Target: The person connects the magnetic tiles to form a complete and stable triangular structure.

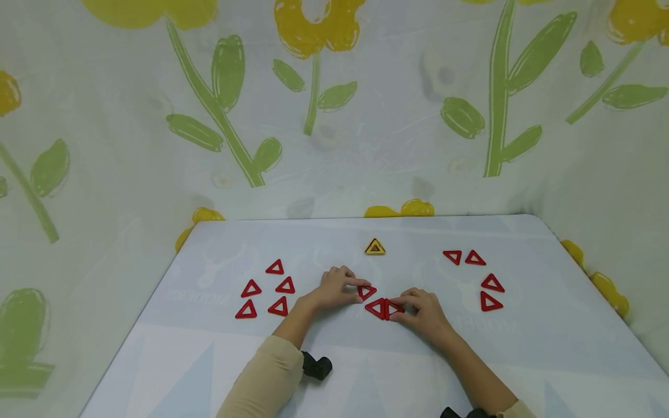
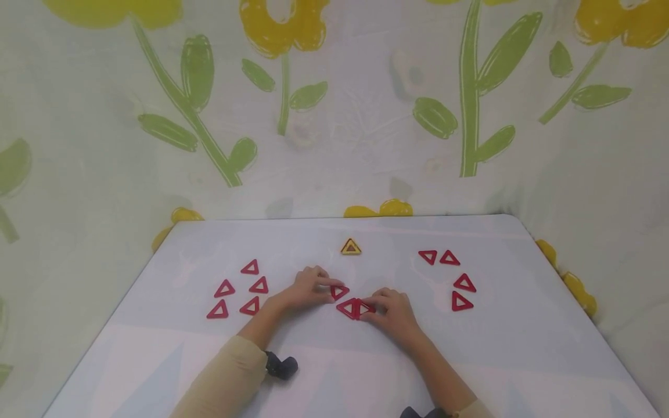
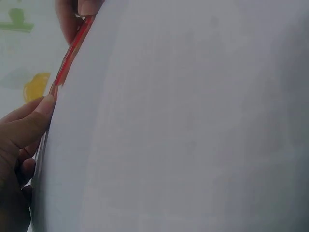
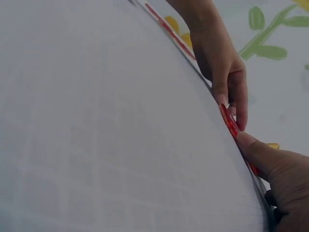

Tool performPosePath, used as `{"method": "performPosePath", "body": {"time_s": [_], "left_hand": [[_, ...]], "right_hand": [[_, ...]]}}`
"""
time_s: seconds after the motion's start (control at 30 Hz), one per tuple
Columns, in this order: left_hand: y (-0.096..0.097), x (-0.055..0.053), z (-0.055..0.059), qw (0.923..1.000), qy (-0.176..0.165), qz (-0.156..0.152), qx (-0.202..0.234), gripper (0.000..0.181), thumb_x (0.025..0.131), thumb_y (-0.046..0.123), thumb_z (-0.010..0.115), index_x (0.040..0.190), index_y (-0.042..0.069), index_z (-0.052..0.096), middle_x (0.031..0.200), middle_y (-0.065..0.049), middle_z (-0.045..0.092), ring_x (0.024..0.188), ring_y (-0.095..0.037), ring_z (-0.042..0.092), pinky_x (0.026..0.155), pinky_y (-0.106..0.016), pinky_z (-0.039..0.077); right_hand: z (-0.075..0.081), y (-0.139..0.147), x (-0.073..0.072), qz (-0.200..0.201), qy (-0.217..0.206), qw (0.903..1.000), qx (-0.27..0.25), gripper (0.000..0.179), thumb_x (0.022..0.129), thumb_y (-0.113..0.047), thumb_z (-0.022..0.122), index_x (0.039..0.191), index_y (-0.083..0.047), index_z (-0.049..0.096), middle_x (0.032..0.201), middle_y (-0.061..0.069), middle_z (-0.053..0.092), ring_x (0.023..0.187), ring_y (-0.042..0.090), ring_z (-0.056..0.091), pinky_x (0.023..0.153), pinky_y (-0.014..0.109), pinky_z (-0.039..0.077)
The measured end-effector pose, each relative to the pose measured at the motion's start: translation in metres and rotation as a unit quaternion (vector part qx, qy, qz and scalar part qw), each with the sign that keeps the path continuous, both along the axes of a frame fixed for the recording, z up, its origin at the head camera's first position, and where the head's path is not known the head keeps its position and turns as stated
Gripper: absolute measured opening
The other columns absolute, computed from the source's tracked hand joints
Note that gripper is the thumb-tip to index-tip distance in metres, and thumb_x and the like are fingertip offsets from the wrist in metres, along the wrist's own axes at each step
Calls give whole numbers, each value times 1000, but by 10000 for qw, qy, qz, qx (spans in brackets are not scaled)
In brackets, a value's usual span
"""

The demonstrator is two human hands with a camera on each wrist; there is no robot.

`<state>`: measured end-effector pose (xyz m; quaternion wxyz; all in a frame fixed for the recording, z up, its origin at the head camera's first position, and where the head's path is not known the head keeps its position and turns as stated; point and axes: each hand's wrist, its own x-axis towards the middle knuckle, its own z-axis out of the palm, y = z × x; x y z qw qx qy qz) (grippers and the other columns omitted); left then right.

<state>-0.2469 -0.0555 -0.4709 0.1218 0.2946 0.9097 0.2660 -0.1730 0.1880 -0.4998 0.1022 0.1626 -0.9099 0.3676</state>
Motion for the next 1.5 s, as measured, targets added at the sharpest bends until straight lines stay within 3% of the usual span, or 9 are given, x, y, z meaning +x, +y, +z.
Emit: {"method": "performPosePath", "body": {"time_s": [0.3, 0.57, 0.97, 1.27, 1.4, 1.5], "left_hand": [[3, 1, 0, 9987, 170, -457, -111, 39, 87, 28, 68, 125, 28, 63, 112, 0, 49, 100, -16, 39, 82, -32, 28], [2, 0, 0, 9978, 38, -667, -39, 39, 87, 27, 67, 126, 28, 62, 115, 2, 49, 102, -14, 39, 81, -31, 27], [-7, 1, -16, 9983, 139, -305, 482, 49, 82, 32, 73, 127, 18, 62, 119, -4, 54, 111, -20, 44, 93, -38, 34], [-21, 19, -16, 9957, -144, 129, 907, 56, 79, 36, 74, 130, 19, 59, 118, -1, 53, 112, -18, 42, 92, -39, 39], [-28, 30, -14, 9947, -69, 156, 1018, 58, 78, 34, 75, 131, 17, 58, 118, -2, 54, 112, -18, 44, 92, -41, 39], [-36, 38, -17, 9932, 167, 292, 1113, 59, 77, 34, 77, 130, 16, 59, 116, -1, 55, 109, -17, 45, 91, -40, 39]], "right_hand": [[-1, 0, -2, 45, 123, 9999, 32, 29, 72, -24, 82, 100, -17, 75, 89, -10, 62, 78, 5, 48, 70, 30, 36], [-1, 0, 0, 37, 270, 9996, 53, 31, 70, -21, 83, 100, -17, 76, 89, -9, 62, 78, 5, 48, 69, 29, 36], [5, -2, 1, -100, -338, 9994, 61, 31, 73, -21, 81, 103, -17, 75, 92, -9, 62, 82, 8, 49, 73, 31, 38], [6, -3, 2, -151, -419, 9990, 51, 31, 73, -21, 81, 103, -17, 75, 92, -8, 62, 86, 9, 51, 76, 33, 38], [5, -2, 2, -89, -310, 9995, 14, 31, 72, -21, 81, 102, -17, 75, 92, -9, 62, 85, 9, 51, 75, 33, 38], [3, -2, 2, -25, -218, 9998, -27, 31, 72, -22, 82, 102, -17, 75, 91, -10, 62, 83, 7, 50, 74, 32, 38]]}}
